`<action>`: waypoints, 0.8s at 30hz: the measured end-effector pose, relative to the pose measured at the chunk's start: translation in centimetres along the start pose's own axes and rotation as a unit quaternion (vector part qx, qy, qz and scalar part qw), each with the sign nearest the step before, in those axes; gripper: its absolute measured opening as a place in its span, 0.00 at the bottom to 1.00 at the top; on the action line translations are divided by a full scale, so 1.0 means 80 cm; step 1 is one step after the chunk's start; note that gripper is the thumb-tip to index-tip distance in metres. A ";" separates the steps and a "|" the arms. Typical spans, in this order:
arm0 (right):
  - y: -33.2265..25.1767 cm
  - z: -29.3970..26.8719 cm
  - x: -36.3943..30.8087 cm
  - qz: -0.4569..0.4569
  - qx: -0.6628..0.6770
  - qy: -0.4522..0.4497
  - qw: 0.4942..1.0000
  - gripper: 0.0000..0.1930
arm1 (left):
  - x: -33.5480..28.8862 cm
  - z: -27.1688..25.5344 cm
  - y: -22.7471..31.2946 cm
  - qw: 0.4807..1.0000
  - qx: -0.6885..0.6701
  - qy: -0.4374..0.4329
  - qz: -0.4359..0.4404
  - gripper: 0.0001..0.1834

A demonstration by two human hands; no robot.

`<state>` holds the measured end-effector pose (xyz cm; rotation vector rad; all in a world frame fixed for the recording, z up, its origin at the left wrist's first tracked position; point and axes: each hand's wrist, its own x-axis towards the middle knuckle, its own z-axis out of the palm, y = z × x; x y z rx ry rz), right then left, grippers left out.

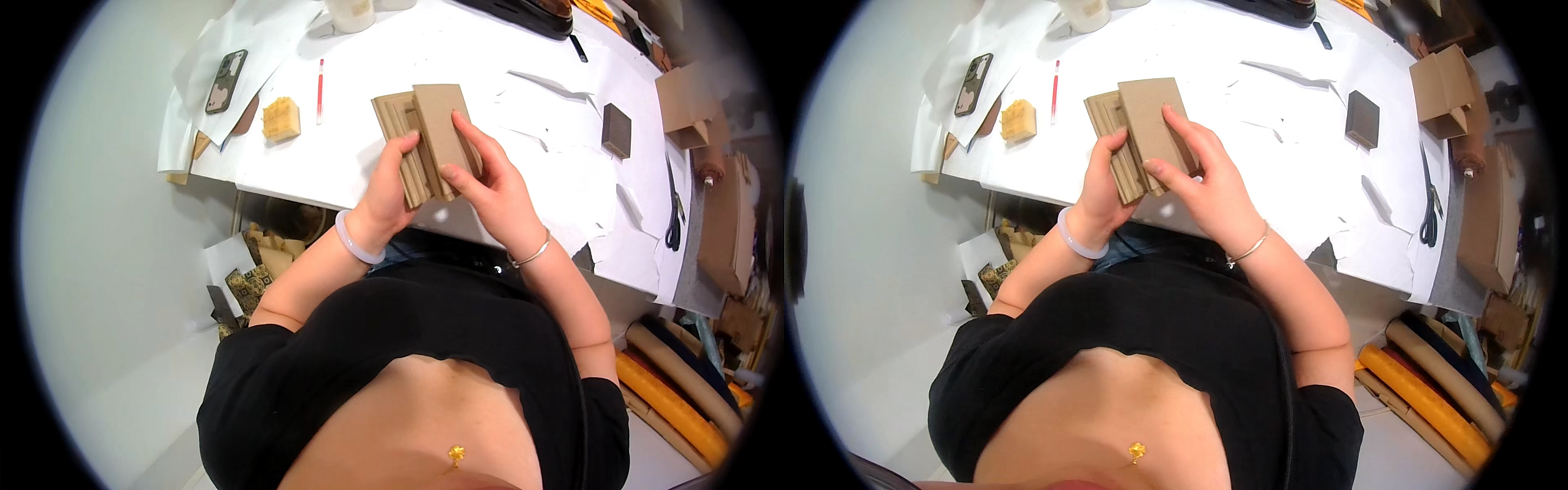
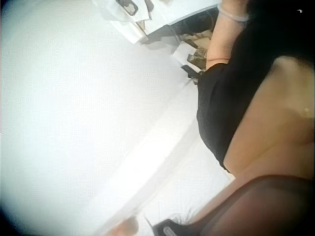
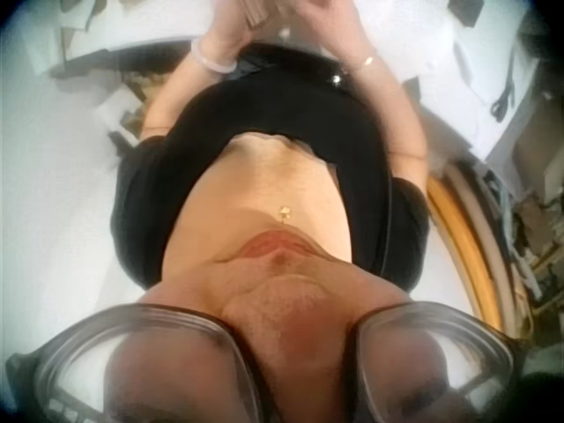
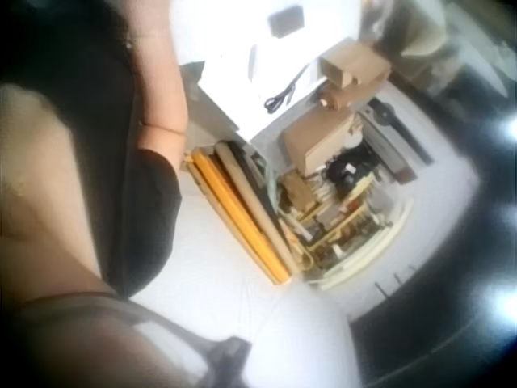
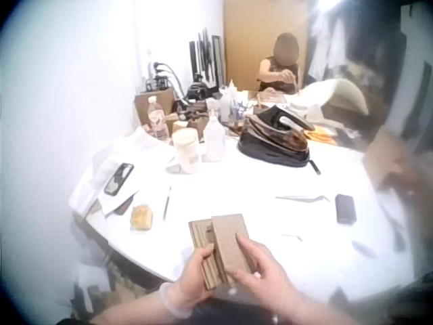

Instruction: The person assembles small cardboard boxes by folding and interlocking pre-cut pieces. They then separate a stack of flat cardboard pieces and arrange them on the table. Finally, they pick up a paintbrush and wipe it on a piece of patterned paper.

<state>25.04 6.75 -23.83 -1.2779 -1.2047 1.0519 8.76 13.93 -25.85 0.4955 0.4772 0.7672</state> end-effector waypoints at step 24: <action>0.020 0.026 0.048 -0.089 -0.450 -0.027 0.888 0.39 | -0.010 -0.071 0.069 0.604 0.765 0.110 0.195 0.56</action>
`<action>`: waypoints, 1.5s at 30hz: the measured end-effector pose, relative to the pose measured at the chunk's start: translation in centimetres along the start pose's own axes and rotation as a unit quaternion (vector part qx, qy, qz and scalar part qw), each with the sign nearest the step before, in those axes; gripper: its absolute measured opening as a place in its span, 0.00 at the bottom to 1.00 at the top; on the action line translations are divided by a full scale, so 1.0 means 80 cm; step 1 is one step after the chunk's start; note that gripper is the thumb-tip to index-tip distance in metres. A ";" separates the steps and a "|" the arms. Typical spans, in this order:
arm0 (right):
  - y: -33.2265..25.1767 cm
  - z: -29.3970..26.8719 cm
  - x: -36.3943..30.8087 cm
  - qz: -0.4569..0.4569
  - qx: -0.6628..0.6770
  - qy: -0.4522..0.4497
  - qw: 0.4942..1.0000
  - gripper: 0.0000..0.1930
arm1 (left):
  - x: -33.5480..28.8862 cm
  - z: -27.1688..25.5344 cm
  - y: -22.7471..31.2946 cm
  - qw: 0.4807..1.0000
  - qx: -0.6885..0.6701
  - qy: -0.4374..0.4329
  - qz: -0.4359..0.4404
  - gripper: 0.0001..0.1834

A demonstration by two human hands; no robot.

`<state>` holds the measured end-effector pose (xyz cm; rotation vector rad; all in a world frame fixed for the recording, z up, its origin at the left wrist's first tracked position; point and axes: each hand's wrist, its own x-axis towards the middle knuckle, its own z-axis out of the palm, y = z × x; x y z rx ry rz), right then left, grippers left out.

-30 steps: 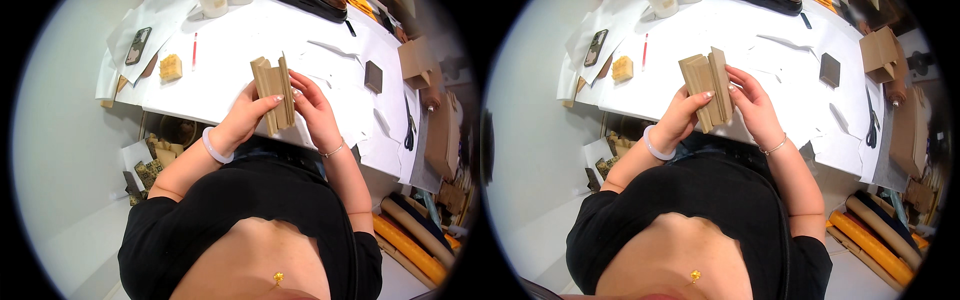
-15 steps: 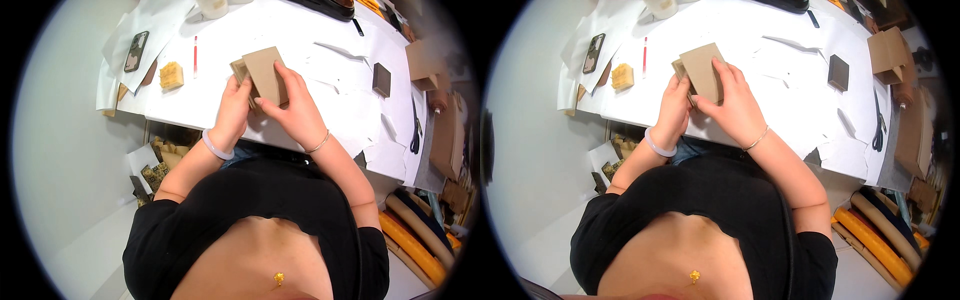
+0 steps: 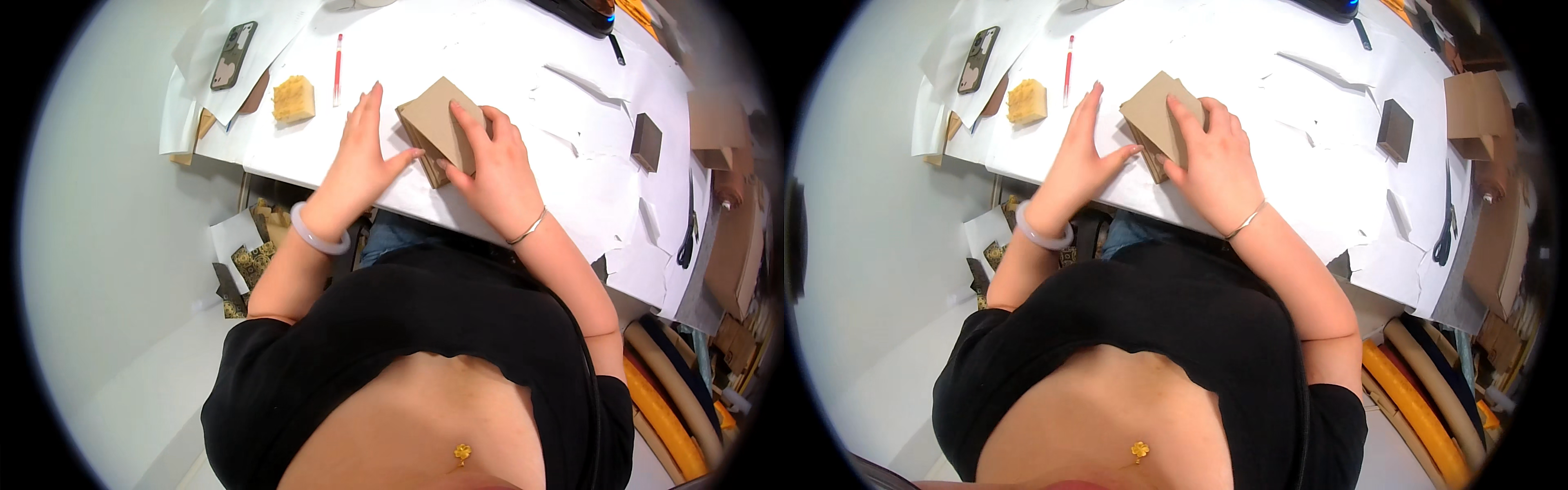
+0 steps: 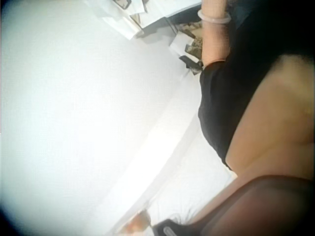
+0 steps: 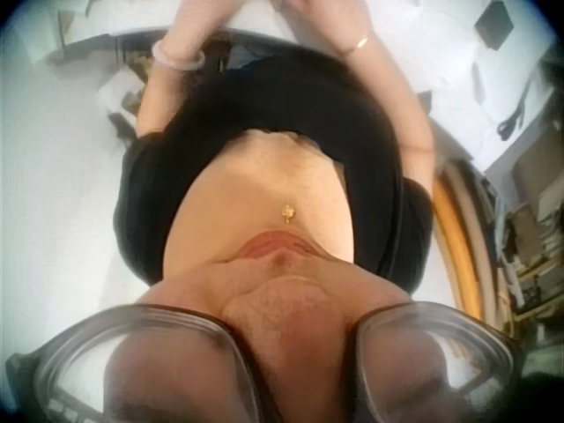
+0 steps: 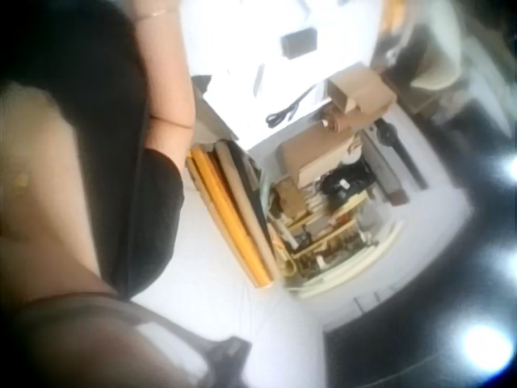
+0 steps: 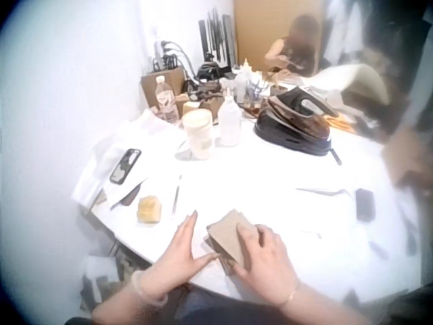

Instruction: The person assembles small cardboard boxes by folding and interlocking pre-cut pieces. They then separate a stack of flat cardboard pieces and arrange them on the table. Finally, they pick up a paintbrush and wipe it on a piece of patterned paper.

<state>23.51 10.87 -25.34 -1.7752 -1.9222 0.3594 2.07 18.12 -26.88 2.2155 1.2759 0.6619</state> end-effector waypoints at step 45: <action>-0.005 -0.059 -0.047 -0.029 0.239 0.072 0.968 0.33 | 0.001 0.020 0.116 0.672 -0.702 -0.185 -0.148 0.36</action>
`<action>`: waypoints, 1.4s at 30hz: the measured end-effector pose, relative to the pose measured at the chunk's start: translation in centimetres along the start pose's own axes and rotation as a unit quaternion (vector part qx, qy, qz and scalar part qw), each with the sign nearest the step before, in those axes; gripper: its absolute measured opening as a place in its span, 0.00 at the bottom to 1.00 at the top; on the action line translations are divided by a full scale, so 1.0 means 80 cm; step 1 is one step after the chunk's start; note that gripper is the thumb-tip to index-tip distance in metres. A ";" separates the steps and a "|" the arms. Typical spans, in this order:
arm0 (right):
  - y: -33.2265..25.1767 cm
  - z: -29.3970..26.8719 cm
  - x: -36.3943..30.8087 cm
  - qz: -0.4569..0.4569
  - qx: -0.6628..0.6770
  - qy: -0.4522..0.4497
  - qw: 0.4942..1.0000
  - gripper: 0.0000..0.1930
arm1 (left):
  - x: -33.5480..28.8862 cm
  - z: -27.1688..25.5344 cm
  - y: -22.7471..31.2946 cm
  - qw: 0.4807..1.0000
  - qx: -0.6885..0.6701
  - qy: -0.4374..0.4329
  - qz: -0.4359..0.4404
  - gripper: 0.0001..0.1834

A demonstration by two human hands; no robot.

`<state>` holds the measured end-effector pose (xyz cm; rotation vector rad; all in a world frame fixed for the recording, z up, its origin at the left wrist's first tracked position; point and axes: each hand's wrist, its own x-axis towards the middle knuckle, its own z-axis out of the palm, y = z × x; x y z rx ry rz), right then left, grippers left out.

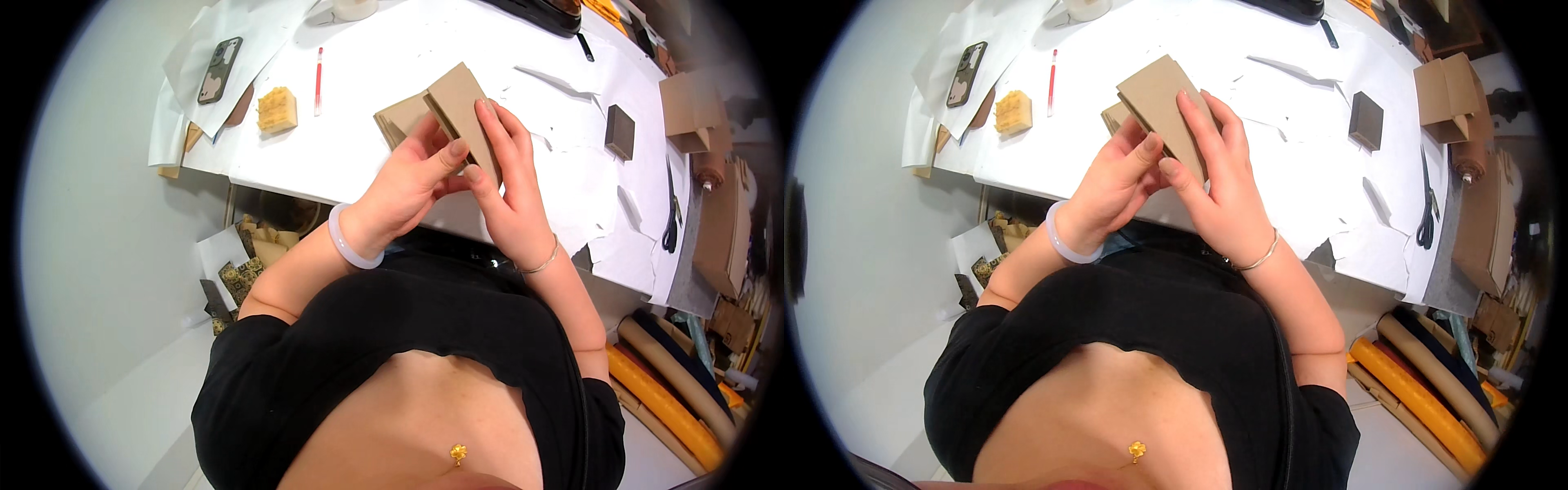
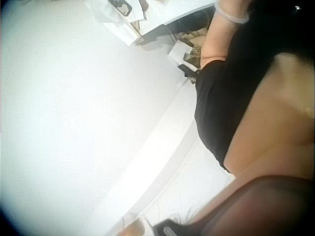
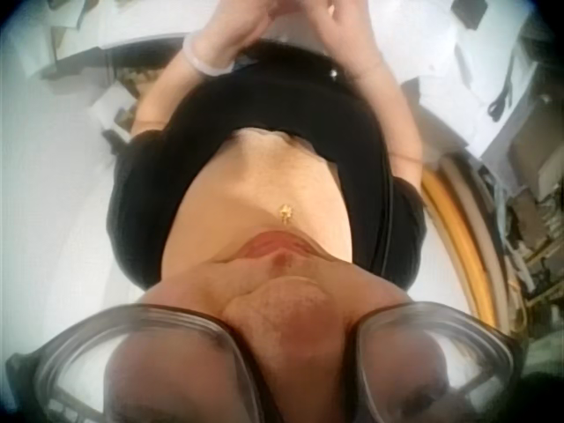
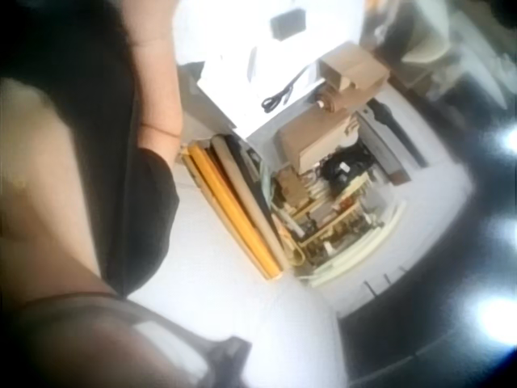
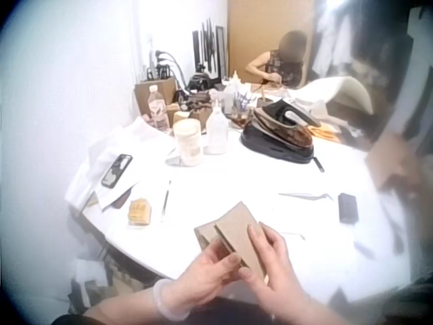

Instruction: The person assembles small cardboard boxes by folding and interlocking pre-cut pieces. They then separate a stack of flat cardboard pieces and arrange them on the table. Finally, they pick up a paintbrush and wipe it on a piece of patterned paper.

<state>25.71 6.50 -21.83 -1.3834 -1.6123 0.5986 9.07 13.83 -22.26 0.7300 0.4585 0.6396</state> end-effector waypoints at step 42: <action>0.047 0.018 0.008 -0.024 -0.313 0.011 0.949 0.44 | -0.016 -0.073 0.028 0.966 -0.045 0.225 0.119 0.18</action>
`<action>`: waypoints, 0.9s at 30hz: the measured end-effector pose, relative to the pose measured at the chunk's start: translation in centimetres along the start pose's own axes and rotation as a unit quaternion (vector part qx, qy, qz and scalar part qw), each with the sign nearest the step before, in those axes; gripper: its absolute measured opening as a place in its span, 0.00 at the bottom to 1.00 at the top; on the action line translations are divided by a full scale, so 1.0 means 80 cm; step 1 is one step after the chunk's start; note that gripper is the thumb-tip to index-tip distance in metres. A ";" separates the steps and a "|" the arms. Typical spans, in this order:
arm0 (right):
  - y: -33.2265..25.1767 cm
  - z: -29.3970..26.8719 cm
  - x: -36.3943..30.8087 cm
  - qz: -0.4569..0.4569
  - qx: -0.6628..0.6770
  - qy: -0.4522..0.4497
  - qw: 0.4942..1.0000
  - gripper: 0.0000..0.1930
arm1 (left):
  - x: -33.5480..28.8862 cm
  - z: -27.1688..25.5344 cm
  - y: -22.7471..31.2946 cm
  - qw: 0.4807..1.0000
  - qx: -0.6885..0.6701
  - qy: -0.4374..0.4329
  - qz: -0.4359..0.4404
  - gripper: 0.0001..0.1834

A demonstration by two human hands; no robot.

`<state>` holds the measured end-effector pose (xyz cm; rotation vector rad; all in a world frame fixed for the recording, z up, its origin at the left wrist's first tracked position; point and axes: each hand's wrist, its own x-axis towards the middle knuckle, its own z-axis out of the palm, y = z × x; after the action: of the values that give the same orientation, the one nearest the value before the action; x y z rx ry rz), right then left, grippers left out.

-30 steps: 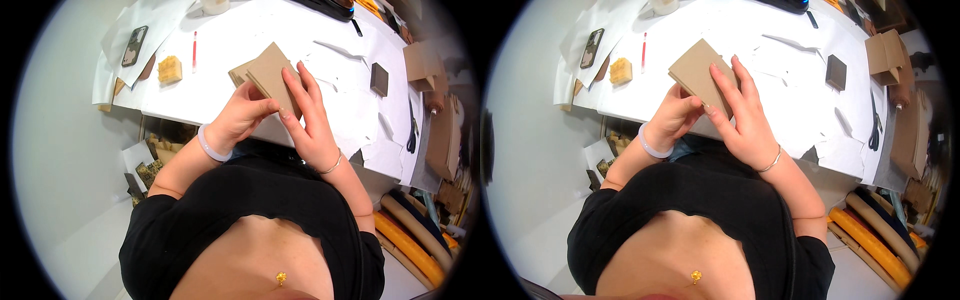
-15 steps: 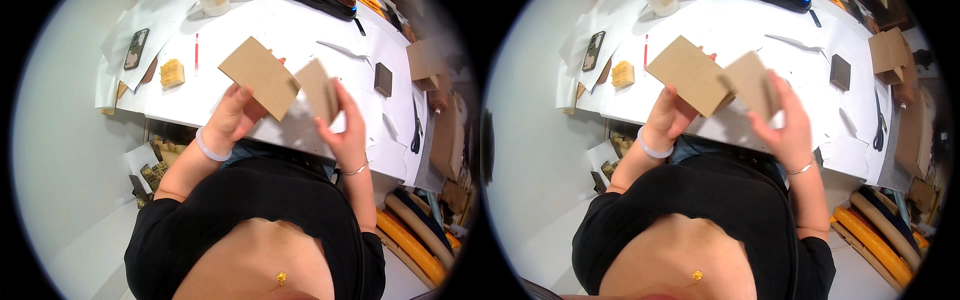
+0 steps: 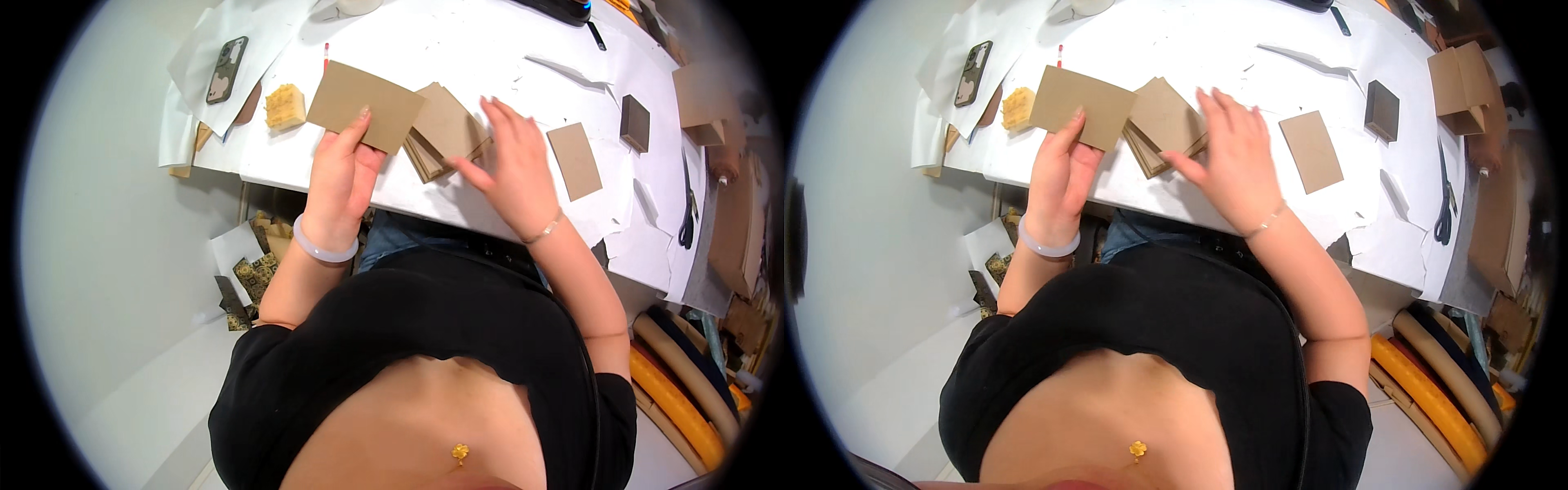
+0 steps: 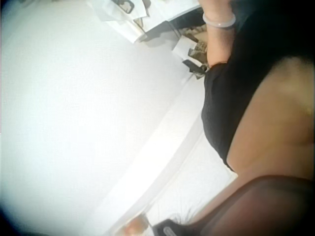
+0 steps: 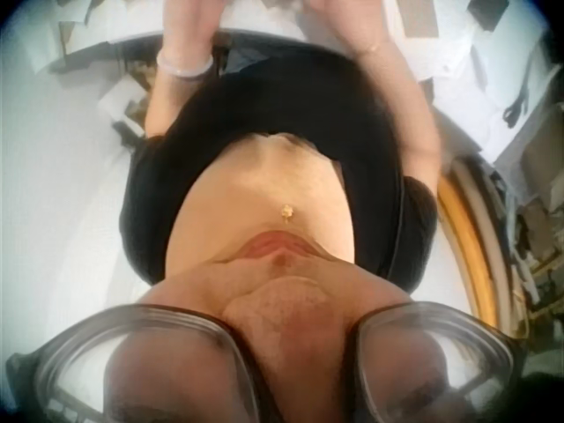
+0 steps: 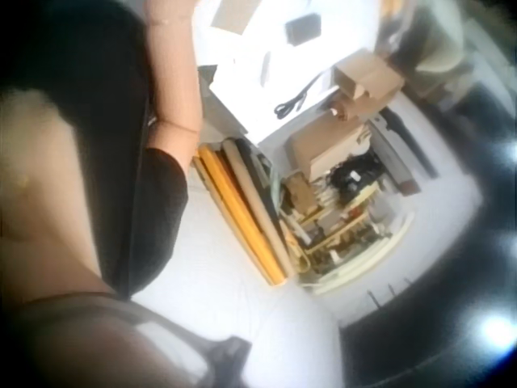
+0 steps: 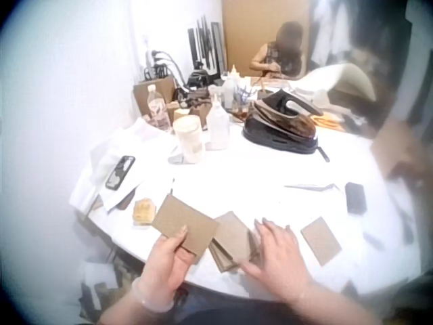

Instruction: The person assembles small cardboard boxes by folding and interlocking pre-cut pieces. They then separate a stack of flat cardboard pieces and arrange them on the table. Finally, they pick up a paintbrush and wipe it on a piece of patterned paper.

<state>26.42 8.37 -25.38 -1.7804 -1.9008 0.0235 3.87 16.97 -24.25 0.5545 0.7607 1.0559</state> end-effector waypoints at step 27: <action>-0.048 -0.016 -0.002 0.054 0.293 0.047 0.953 0.39 | -0.034 0.020 -0.012 0.990 0.054 -0.067 -0.111 0.24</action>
<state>23.37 7.31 -22.98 -1.4375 -1.5142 0.4839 4.91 14.03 -23.19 0.6127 0.7449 0.7676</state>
